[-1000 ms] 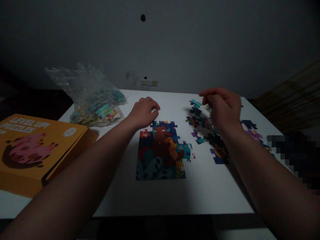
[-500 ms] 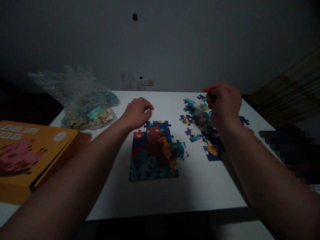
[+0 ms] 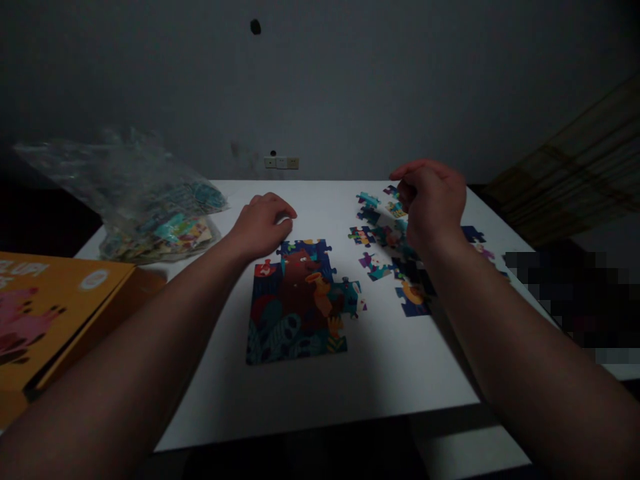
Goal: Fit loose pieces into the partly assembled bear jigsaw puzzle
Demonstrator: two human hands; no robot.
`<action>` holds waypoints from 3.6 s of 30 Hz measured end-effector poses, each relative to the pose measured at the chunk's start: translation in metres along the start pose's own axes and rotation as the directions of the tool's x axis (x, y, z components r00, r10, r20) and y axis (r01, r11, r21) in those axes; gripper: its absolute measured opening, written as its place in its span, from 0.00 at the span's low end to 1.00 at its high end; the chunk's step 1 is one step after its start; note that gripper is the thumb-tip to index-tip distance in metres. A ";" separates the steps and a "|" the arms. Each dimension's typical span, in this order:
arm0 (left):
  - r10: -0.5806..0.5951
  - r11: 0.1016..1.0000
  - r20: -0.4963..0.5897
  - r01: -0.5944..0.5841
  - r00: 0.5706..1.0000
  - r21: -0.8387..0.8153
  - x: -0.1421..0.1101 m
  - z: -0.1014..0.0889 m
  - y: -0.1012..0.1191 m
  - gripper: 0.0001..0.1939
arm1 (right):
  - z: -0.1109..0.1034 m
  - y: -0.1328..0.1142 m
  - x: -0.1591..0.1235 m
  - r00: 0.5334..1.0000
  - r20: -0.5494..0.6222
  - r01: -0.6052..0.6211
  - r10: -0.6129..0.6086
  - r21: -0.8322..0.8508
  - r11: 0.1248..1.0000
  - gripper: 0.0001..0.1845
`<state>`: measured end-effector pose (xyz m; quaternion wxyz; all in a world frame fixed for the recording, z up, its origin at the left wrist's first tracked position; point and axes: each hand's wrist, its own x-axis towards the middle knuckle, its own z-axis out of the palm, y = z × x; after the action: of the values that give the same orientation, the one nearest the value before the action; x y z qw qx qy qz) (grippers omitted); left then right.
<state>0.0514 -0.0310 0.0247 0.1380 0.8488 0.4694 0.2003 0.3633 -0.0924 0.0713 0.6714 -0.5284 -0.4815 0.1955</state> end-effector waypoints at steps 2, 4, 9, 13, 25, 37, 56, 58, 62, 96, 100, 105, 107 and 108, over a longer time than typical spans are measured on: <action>-0.002 1.000 -0.005 0.002 1.000 -0.001 0.000 0.000 -0.001 0.19 | -0.002 -0.001 0.002 1.000 -0.013 -0.004 0.004 -0.020 1.000 0.13; 0.003 1.000 -0.010 -0.003 1.000 0.001 0.001 0.000 -0.002 0.19 | -0.004 -0.002 0.006 0.999 -0.050 -0.002 0.000 -0.037 0.999 0.11; 0.009 1.000 -0.012 -0.009 1.000 0.004 0.003 -0.002 -0.003 0.18 | -0.014 -0.002 0.018 0.994 -0.104 -0.048 0.041 -0.070 0.996 0.12; -0.020 1.000 0.007 0.020 1.000 -0.005 0.004 -0.004 -0.003 0.17 | -0.017 0.002 0.024 0.995 -0.085 -0.046 0.043 -0.043 0.998 0.15; -0.026 1.000 0.010 0.026 1.000 -0.002 0.004 -0.008 0.000 0.19 | -0.042 -0.040 0.008 0.700 0.696 0.387 0.160 -0.557 0.735 0.05; 0.006 1.000 0.005 -0.007 1.000 0.021 0.005 -0.003 -0.005 0.20 | -0.123 -0.076 -0.103 0.629 0.659 0.486 0.412 -0.747 0.453 0.19; 0.023 1.000 -0.016 -0.023 1.000 0.009 0.004 0.007 -0.006 0.19 | -0.134 -0.030 -0.184 0.756 0.653 0.506 -0.039 -0.547 0.667 0.17; 0.017 1.000 -0.014 -0.017 1.000 0.000 0.004 0.008 -0.006 0.19 | -0.132 -0.030 -0.189 0.726 0.683 0.511 -0.079 -0.460 0.726 0.22; 0.013 1.000 -0.012 -0.013 1.000 0.001 0.005 0.008 -0.006 0.19 | -0.132 -0.033 -0.197 0.752 0.650 0.498 -0.107 -0.454 0.738 0.27; 0.011 1.000 -0.024 -0.011 1.000 0.012 0.004 0.012 -0.005 0.17 | -0.111 -0.026 -0.201 0.858 0.510 0.362 0.056 -0.679 0.639 0.29; 0.015 1.000 -0.027 -0.015 1.000 0.008 0.005 0.013 -0.006 0.18 | -0.110 -0.021 -0.203 0.855 0.515 0.342 0.065 -0.655 0.674 0.25; 0.015 1.000 -0.030 -0.015 0.999 -0.004 0.004 0.013 -0.005 0.17 | -0.107 -0.036 -0.200 0.878 0.467 0.185 0.103 -0.531 0.827 0.16; 0.011 1.000 -0.031 -0.011 0.999 0.001 0.004 0.012 -0.004 0.17 | -0.098 -0.050 -0.183 0.882 0.471 0.224 0.020 -0.456 0.861 0.12; 0.009 1.000 -0.030 -0.009 1.000 0.003 0.003 0.012 -0.003 0.16 | -0.090 -0.056 -0.168 0.869 0.494 0.279 -0.037 -0.427 0.860 0.12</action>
<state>0.0560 -0.0270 0.0139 0.1287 0.8481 0.4678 0.2131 0.3489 -0.2898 0.0498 0.3947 -0.5735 -0.7055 0.1326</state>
